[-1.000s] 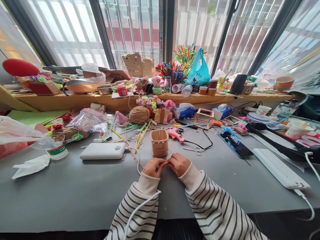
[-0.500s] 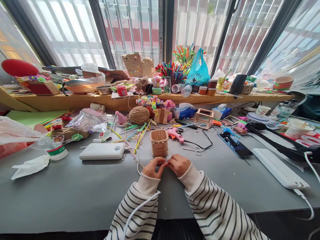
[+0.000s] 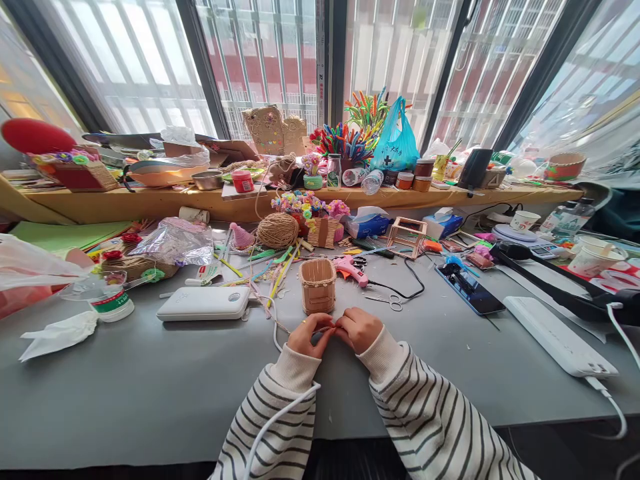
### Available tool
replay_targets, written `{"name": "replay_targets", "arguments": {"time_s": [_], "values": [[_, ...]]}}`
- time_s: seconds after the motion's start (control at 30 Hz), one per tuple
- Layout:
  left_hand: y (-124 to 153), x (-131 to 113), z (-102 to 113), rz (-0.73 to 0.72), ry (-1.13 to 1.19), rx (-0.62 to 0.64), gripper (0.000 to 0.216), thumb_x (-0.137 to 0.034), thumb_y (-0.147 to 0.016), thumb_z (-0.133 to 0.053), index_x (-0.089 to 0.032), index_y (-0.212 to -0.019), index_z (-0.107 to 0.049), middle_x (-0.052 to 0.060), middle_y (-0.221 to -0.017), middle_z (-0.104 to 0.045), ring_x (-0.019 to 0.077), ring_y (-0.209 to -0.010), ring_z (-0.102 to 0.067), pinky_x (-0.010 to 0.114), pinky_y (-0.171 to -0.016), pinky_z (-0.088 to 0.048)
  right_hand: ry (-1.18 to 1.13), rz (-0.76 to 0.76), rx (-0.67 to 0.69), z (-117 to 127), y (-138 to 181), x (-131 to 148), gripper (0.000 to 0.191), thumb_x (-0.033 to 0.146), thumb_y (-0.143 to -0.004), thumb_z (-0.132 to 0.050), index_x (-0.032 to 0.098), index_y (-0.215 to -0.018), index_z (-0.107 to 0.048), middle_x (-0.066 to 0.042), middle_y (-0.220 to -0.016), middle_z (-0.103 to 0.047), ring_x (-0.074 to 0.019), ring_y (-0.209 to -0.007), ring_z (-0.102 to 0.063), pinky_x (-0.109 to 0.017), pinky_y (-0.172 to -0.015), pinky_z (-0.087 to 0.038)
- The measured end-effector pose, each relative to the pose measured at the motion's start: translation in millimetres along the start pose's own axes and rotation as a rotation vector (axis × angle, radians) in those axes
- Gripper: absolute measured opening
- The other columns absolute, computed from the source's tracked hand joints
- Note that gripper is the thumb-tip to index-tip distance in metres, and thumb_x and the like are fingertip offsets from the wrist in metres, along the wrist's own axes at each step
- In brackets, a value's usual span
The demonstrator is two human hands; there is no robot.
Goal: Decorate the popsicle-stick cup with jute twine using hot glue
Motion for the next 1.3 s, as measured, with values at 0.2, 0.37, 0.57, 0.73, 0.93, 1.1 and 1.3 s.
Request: {"name": "replay_targets", "arguments": {"time_s": [0.2, 0.37, 0.57, 0.73, 0.93, 1.1, 1.3], "values": [[-2, -4, 2, 0.036, 0.05, -0.025, 0.012, -0.018, -0.071, -0.055, -0.02, -0.081, -0.061, 0.002, -0.071, -0.065, 0.0132, -0.068, -0.064, 0.025, -0.068, -0.053, -0.062, -0.029, -0.008, 2, -1, 0, 0.03, 0.029, -0.086, -0.046, 0.015, -0.065, -0.062, -0.005, -0.06, -0.06, -0.0153, -0.058, -0.054, -0.027, -0.052, -0.04], [-2, -5, 3, 0.097, 0.126, -0.07, 0.007, -0.017, -0.068, -0.058, -0.02, -0.074, -0.061, 0.001, -0.07, -0.064, 0.0129, -0.065, -0.062, 0.025, -0.066, -0.051, -0.188, -0.092, 0.004, 2, -1, -1, 0.026, 0.029, -0.083, -0.05, 0.014, -0.066, -0.064, -0.007, -0.061, -0.061, -0.0159, -0.059, -0.056, -0.026, -0.053, -0.041], [-5, 1, 5, 0.245, 0.309, -0.147, 0.012, -0.023, -0.065, -0.063, -0.018, -0.075, -0.058, -0.001, -0.067, -0.063, 0.0111, -0.063, -0.061, 0.023, -0.065, -0.051, -0.447, -0.311, 0.024, 1, -5, -4, 0.014, 0.026, -0.076, -0.061, 0.014, -0.075, -0.067, -0.004, -0.064, -0.063, -0.0107, -0.053, -0.054, -0.022, -0.053, -0.045], [-10, 8, 9, 0.369, 0.445, -0.215, 0.022, -0.03, -0.06, -0.069, -0.017, -0.074, -0.057, -0.001, -0.066, -0.061, 0.0108, -0.063, -0.06, 0.023, -0.063, -0.049, -0.639, -0.501, 0.058, 3, -8, -7, 0.014, 0.026, -0.074, -0.062, 0.015, -0.078, -0.069, -0.004, -0.066, -0.065, -0.0083, -0.049, -0.054, -0.019, -0.048, -0.045], [-11, 7, 7, 0.441, 0.538, -0.23, 0.028, -0.03, -0.055, -0.073, -0.016, -0.072, -0.057, -0.003, -0.063, -0.061, 0.0095, -0.061, -0.058, 0.023, -0.063, -0.047, -0.775, -0.643, 0.084, 2, -6, -8, 0.018, 0.031, -0.075, -0.06, 0.016, -0.078, -0.07, -0.005, -0.071, -0.068, -0.0105, -0.057, -0.058, -0.02, -0.052, -0.046], [-9, 7, 4, 0.456, 0.551, -0.205, 0.028, -0.031, -0.055, -0.073, -0.017, -0.071, -0.055, -0.004, -0.061, -0.059, 0.0085, -0.058, -0.057, 0.022, -0.062, -0.047, -0.824, -0.681, 0.053, -2, -4, -6, 0.023, 0.036, -0.075, -0.058, 0.016, -0.077, -0.069, -0.005, -0.069, -0.067, -0.0102, -0.056, -0.056, -0.02, -0.05, -0.043], [-8, 9, 5, 0.448, 0.519, -0.179, 0.028, -0.032, -0.056, -0.072, -0.017, -0.071, -0.055, -0.003, -0.062, -0.06, 0.0105, -0.06, -0.059, 0.024, -0.062, -0.049, -0.817, -0.669, 0.021, -4, -3, -6, 0.026, 0.038, -0.075, -0.056, 0.015, -0.073, -0.067, -0.004, -0.065, -0.065, -0.009, -0.05, -0.051, -0.021, -0.046, -0.04]]}}
Point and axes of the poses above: each hand's wrist, its own y-axis away from the middle knuckle, its own z-axis out of the back of the hand, x = y × z, the point moved 3 cm from there along -y, towards the middle knuckle
